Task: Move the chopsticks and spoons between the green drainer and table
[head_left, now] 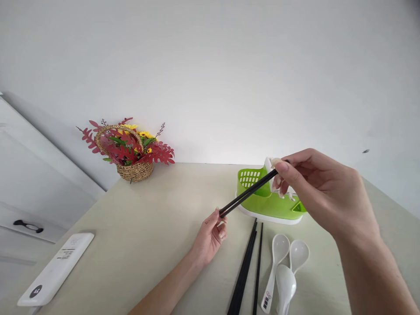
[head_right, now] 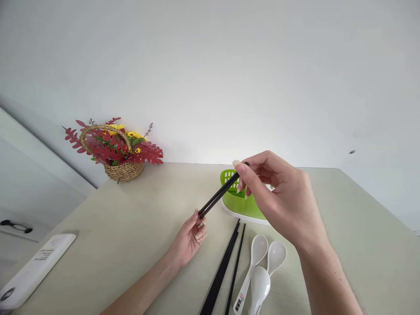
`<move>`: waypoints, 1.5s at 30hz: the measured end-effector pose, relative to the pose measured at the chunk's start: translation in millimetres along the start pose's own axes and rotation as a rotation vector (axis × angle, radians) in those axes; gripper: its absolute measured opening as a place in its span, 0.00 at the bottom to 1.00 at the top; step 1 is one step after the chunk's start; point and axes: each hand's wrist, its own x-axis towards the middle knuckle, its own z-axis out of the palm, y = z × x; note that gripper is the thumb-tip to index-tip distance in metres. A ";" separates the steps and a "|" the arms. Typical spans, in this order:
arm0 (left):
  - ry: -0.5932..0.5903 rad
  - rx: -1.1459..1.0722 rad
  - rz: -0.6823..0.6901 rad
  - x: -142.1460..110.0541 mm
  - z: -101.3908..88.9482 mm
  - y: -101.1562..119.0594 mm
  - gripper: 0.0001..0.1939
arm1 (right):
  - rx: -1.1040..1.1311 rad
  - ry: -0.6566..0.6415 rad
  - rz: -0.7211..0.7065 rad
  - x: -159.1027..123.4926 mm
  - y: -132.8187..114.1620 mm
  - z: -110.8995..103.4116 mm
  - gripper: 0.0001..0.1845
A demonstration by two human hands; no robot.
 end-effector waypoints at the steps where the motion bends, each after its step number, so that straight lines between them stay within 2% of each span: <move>1: 0.003 -0.010 0.000 0.1 -0.6 0.2 0.24 | -0.005 -0.001 -0.005 -0.4 -0.3 0.8 0.16; 24: -0.015 -0.130 -0.032 2.3 -8.6 -0.2 0.13 | -0.054 -0.037 0.024 2.6 5.6 -1.8 0.18; 35: -0.047 -0.024 -0.012 3.0 -7.6 -2.1 0.16 | -0.054 -0.088 0.067 5.8 8.8 -3.4 0.23; 45: 0.004 -0.070 -0.026 1.2 -5.6 2.0 0.18 | -0.077 -0.007 0.108 8.2 7.2 -5.5 0.21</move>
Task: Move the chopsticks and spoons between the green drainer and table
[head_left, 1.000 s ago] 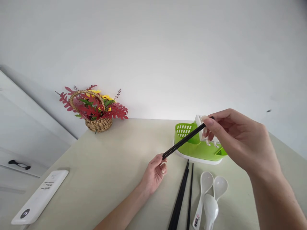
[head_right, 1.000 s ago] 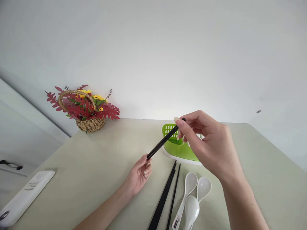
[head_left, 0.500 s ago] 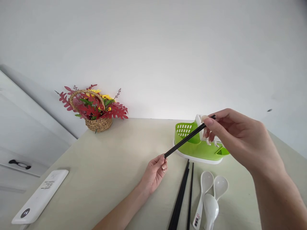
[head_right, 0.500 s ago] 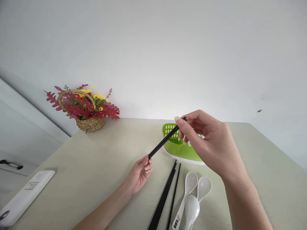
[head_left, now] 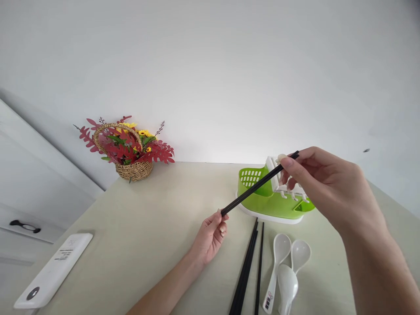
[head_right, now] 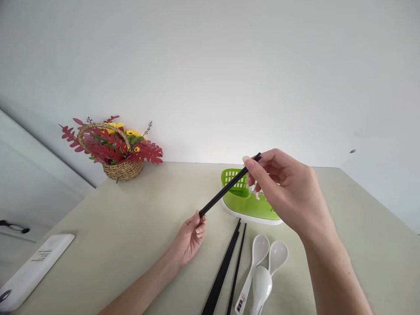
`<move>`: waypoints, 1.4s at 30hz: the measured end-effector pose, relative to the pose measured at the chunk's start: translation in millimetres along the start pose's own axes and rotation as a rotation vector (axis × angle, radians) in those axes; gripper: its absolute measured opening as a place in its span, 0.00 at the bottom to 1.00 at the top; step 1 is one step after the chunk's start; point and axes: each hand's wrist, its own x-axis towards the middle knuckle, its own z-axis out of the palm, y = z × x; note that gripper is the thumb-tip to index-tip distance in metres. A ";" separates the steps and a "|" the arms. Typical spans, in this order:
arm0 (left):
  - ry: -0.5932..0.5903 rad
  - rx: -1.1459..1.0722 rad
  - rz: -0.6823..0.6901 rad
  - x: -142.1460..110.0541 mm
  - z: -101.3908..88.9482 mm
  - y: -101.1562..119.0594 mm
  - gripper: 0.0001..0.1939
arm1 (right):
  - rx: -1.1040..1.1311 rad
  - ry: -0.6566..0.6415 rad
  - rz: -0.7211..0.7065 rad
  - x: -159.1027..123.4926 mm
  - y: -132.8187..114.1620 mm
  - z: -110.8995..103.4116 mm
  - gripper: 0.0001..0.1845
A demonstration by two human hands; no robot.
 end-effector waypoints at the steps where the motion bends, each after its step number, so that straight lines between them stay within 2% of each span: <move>1: 0.005 -0.017 -0.015 -0.2 -0.8 0.7 0.18 | 0.012 -0.002 0.004 0.0 -0.3 -0.1 0.21; 5: -0.018 -0.054 -0.060 -1.9 -6.0 3.1 0.19 | 0.069 -0.011 0.021 -0.1 -3.5 -1.7 0.21; 11: -0.126 -0.070 -0.099 -7.0 -11.6 5.1 0.25 | 0.033 -0.012 0.111 0.0 -9.3 -6.2 0.22; 18: -0.156 -0.049 -0.112 -6.5 -16.6 2.2 0.22 | 0.049 0.004 0.139 -1.1 -12.2 -6.4 0.23; 21: -0.151 -0.048 -0.100 -4.3 -13.5 1.4 0.24 | 0.079 0.101 0.085 1.5 -6.4 -6.0 0.21; 24: -0.134 -0.063 -0.094 -2.2 -8.3 2.6 0.27 | 0.122 0.260 -0.024 5.7 4.5 -5.3 0.15; 28: -0.113 -0.099 -0.101 -1.0 -5.0 4.8 0.23 | 0.061 0.498 -0.173 9.7 16.9 -5.3 0.12; 31: -0.101 -0.121 -0.108 -0.9 -5.3 5.6 0.21 | -0.010 0.567 -0.224 11.6 23.0 -8.3 0.12; 37: -0.087 -0.127 -0.111 0.2 -6.0 6.6 0.21 | -0.219 0.520 -0.200 15.4 40.9 -15.4 0.15; 39: -0.085 -0.136 -0.104 1.1 -6.1 7.2 0.21 | -0.312 0.435 -0.198 19.1 47.6 -14.9 0.17; 42: -0.073 -0.141 -0.090 1.7 -6.2 8.4 0.21 | -0.387 0.229 -0.230 31.3 54.1 -11.5 0.19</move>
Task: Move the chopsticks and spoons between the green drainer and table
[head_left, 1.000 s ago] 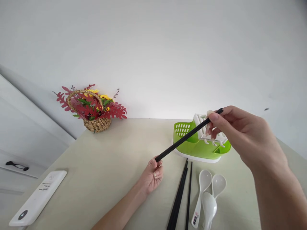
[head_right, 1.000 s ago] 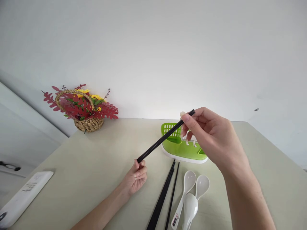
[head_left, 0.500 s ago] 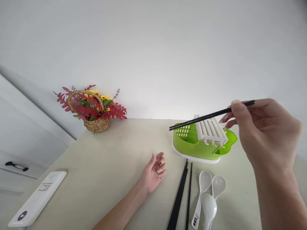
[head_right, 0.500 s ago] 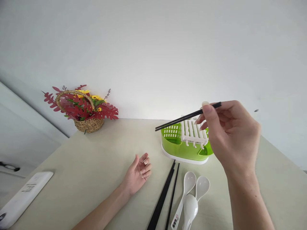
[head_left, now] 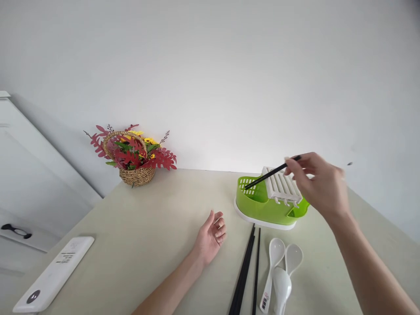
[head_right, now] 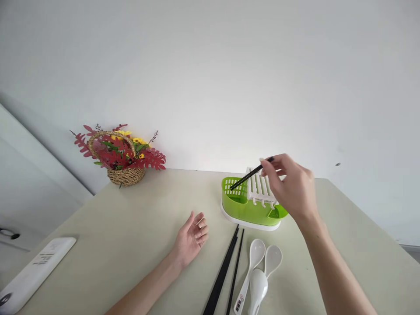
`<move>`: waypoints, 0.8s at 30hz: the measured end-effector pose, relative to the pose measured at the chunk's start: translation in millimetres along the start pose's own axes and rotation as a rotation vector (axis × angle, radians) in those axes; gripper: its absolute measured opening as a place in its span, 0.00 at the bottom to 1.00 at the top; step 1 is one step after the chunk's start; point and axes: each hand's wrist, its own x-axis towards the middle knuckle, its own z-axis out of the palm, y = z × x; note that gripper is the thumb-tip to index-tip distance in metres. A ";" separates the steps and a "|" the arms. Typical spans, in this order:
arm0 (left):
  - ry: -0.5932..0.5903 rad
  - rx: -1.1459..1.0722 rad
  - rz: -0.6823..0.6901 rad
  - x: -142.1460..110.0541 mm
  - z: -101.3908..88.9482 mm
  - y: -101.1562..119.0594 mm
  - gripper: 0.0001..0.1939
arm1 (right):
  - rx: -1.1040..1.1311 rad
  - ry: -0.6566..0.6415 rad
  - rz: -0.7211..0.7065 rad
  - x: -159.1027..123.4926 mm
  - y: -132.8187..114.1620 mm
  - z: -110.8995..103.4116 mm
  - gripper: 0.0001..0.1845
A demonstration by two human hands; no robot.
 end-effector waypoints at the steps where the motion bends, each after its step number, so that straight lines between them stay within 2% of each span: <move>1: 0.005 0.001 0.004 -0.3 0.1 0.4 0.21 | 0.010 -0.063 -0.021 5.2 1.5 3.3 0.20; 5: 0.009 0.008 0.020 -3.4 0.8 1.8 0.22 | -0.015 -0.301 -0.065 31.1 6.4 18.8 0.20; 8: 0.015 0.014 0.048 -6.1 0.0 3.0 0.21 | -0.045 -0.454 -0.045 48.1 11.2 31.7 0.19; 11: 0.027 0.022 0.075 -7.3 -2.3 4.5 0.21 | -0.064 -0.544 -0.011 58.8 16.3 43.9 0.19; 19: 0.029 0.076 0.114 -7.9 -4.3 6.2 0.23 | -0.114 -0.616 0.070 77.4 19.1 61.0 0.19; 22: 0.030 0.122 0.126 -9.0 -3.7 5.3 0.23 | -0.140 -0.545 0.098 80.0 13.2 59.1 0.16; 24: 0.036 0.149 0.135 -9.7 -3.5 5.1 0.23 | -0.145 -0.465 0.111 76.2 6.6 53.9 0.19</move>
